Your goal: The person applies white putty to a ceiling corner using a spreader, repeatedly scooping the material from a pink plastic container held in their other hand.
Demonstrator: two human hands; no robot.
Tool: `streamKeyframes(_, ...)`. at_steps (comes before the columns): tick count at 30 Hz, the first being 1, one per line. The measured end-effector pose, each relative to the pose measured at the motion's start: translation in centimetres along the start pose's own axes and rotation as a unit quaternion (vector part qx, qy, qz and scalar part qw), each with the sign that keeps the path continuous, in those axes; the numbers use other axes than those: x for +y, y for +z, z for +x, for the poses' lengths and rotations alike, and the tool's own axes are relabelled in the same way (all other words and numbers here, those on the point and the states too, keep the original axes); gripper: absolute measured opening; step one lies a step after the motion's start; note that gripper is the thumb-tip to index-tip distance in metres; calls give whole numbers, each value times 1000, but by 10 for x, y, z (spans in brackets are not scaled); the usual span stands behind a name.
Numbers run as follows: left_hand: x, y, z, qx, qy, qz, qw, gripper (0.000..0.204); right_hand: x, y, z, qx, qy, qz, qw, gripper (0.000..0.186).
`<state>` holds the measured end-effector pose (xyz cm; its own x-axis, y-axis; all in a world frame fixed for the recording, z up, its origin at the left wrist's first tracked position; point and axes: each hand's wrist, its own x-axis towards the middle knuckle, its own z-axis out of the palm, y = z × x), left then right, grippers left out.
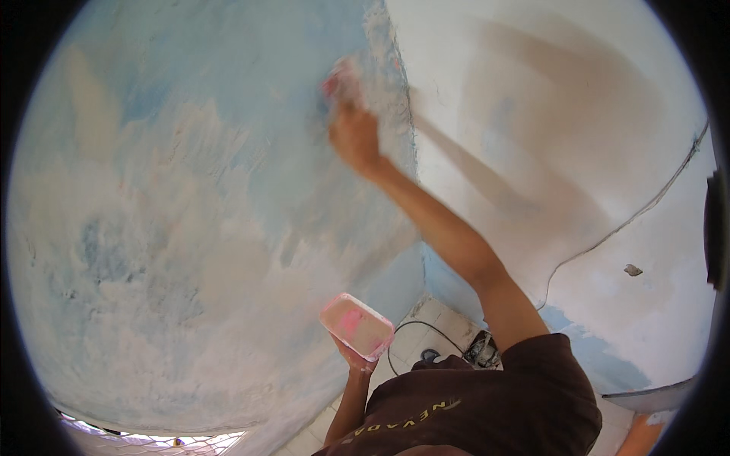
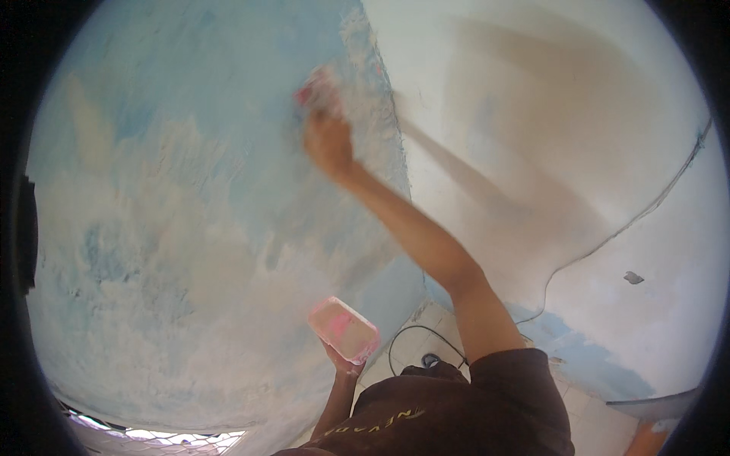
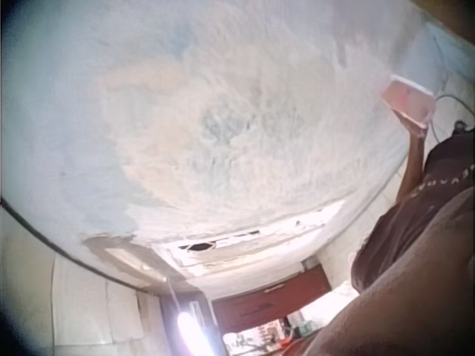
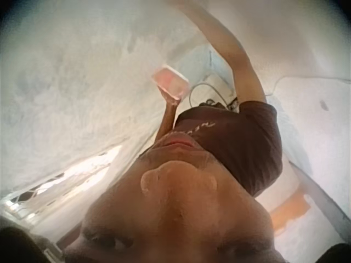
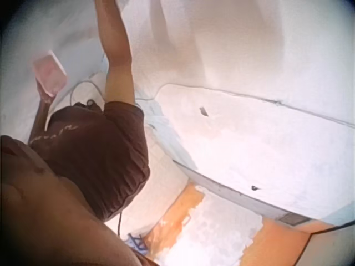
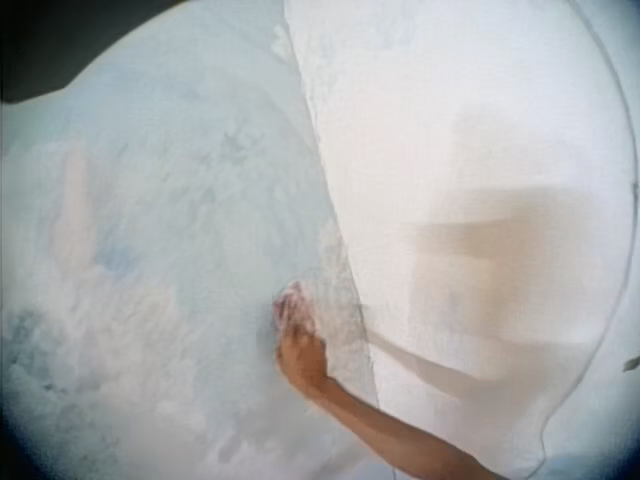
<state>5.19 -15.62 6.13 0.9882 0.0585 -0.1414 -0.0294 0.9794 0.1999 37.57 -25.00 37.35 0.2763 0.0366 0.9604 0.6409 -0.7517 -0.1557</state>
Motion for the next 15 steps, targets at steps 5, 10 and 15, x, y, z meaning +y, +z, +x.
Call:
streamKeyframes(5,1,-19,12,-7,5,29,1000,63,-81,-43,-67,1,-101,201,974,56)
streamKeyframes(10,-13,-17,23,-19,6,44,999,64,44,-40,-40,167,40,91,981,67)
streamKeyframes(15,-27,-15,35,-21,11,40,999,66,23,26,-92,-2,135,107,985,71)
